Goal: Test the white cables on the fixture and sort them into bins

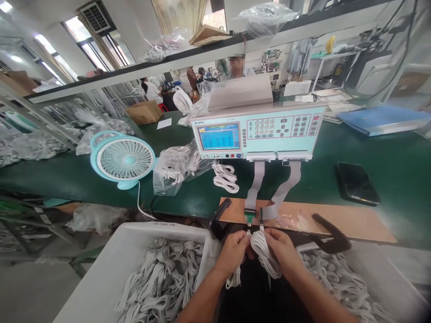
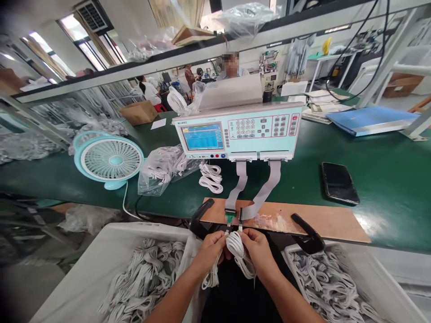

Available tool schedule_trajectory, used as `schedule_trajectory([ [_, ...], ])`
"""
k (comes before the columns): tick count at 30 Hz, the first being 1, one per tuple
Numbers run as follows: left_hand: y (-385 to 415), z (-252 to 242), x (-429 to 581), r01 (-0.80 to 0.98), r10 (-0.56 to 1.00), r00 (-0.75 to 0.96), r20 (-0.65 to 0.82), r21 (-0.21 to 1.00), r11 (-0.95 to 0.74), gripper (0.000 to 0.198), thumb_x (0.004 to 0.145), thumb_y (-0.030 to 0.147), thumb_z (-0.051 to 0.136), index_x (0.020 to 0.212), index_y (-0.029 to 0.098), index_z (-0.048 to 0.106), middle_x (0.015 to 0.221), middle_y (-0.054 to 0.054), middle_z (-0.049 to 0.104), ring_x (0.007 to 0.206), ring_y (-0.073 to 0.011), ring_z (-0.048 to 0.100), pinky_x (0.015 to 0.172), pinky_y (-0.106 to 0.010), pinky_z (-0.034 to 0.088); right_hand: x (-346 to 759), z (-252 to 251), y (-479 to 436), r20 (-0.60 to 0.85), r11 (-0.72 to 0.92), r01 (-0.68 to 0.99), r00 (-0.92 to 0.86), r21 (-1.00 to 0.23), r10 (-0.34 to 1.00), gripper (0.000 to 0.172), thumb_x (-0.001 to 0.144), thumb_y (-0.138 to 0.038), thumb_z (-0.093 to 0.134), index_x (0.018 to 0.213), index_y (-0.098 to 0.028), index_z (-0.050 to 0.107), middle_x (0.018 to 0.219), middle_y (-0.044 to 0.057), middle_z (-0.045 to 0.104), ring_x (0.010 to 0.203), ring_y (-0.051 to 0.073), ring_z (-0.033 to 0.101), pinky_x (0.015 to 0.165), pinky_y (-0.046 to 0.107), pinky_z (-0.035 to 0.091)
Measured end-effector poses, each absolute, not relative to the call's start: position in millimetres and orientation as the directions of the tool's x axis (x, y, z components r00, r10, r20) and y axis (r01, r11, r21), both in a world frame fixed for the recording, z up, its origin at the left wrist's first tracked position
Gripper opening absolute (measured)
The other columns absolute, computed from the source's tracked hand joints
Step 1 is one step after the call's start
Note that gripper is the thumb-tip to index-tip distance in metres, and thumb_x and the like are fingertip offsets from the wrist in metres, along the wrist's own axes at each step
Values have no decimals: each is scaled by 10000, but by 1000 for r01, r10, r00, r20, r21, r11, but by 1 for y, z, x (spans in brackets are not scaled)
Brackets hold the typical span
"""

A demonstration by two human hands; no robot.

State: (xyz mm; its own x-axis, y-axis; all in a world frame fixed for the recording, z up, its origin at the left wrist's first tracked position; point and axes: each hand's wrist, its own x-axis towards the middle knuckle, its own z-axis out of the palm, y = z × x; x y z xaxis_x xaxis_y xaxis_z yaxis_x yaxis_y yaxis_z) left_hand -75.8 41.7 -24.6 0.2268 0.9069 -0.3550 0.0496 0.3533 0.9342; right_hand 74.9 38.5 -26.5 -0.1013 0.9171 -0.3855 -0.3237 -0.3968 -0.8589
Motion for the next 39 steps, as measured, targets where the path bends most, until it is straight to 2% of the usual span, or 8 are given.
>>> schedule_trajectory([
  [4, 47, -28, -70, -52, 928, 127, -351, 932, 360, 420, 731, 527, 628, 575, 160, 496, 482, 51, 427, 405, -51, 312, 389, -187, 182, 73, -21, 41, -410, -417, -381, -104, -825, 906, 472, 544, -557, 814, 631, -160, 575, 529, -16, 514, 470, 109, 381, 472, 230, 277],
  [8, 50, -35, -62, -166, 932, 64, -358, 917, 364, 403, 690, 491, 662, 550, 168, 465, 468, 75, 323, 412, -54, 260, 410, -208, 152, 77, -20, 43, -375, -395, -298, -125, -869, 918, 488, 566, -585, 794, 598, -150, 576, 483, -48, 419, 456, 82, 287, 454, 220, 202],
  [12, 50, -32, -57, -212, 943, 41, -330, 920, 331, 402, 662, 466, 687, 521, 151, 481, 471, 62, 345, 434, -58, 274, 435, -214, 171, 80, -25, 45, -337, -357, -242, -121, -902, 934, 478, 610, -588, 770, 612, -143, 596, 509, -44, 415, 484, 87, 288, 466, 221, 200],
  [17, 45, -25, -48, -415, 942, -10, -335, 859, 301, 358, 659, 435, 720, 578, 127, 558, 510, 35, 441, 484, -81, 379, 498, -214, 298, 81, -31, 44, -336, -359, -262, -128, -896, 933, 430, 640, -540, 779, 650, -145, 611, 548, -37, 440, 522, 98, 327, 494, 213, 252],
  [20, 41, -28, -46, -379, 946, -27, -323, 879, 289, 384, 691, 485, 703, 670, 108, 632, 574, -6, 532, 523, -104, 434, 519, -225, 335, 80, -32, 42, -343, -363, -276, -122, -890, 932, 399, 628, -503, 801, 734, -147, 654, 572, -34, 469, 532, 102, 344, 500, 210, 274],
  [27, 44, -32, -43, -390, 955, -49, -293, 886, 252, 424, 655, 530, 725, 635, 133, 577, 569, 10, 502, 540, -104, 417, 552, -233, 341, 76, -40, 39, -356, -360, -271, -66, -893, 932, 440, 693, -588, 731, 713, -155, 652, 577, -23, 496, 529, 109, 373, 489, 203, 310],
  [33, 55, -34, -36, -400, 959, -89, -269, 891, 213, 496, 570, 575, 735, 553, 162, 461, 547, 36, 383, 549, -96, 349, 538, -234, 290, 73, -47, 44, -355, -348, -314, -36, -883, 934, 491, 544, -629, 789, 688, -172, 682, 615, 20, 584, 553, 164, 473, 492, 239, 404],
  [39, 56, -37, -35, -318, 965, -119, -236, 929, 188, 545, 583, 620, 698, 526, 186, 374, 544, 43, 305, 553, -98, 295, 525, -244, 256, 73, -46, 45, -311, -305, -344, -37, -888, 950, 450, 558, -605, 791, 687, -191, 675, 660, 40, 627, 611, 221, 551, 569, 293, 472],
])
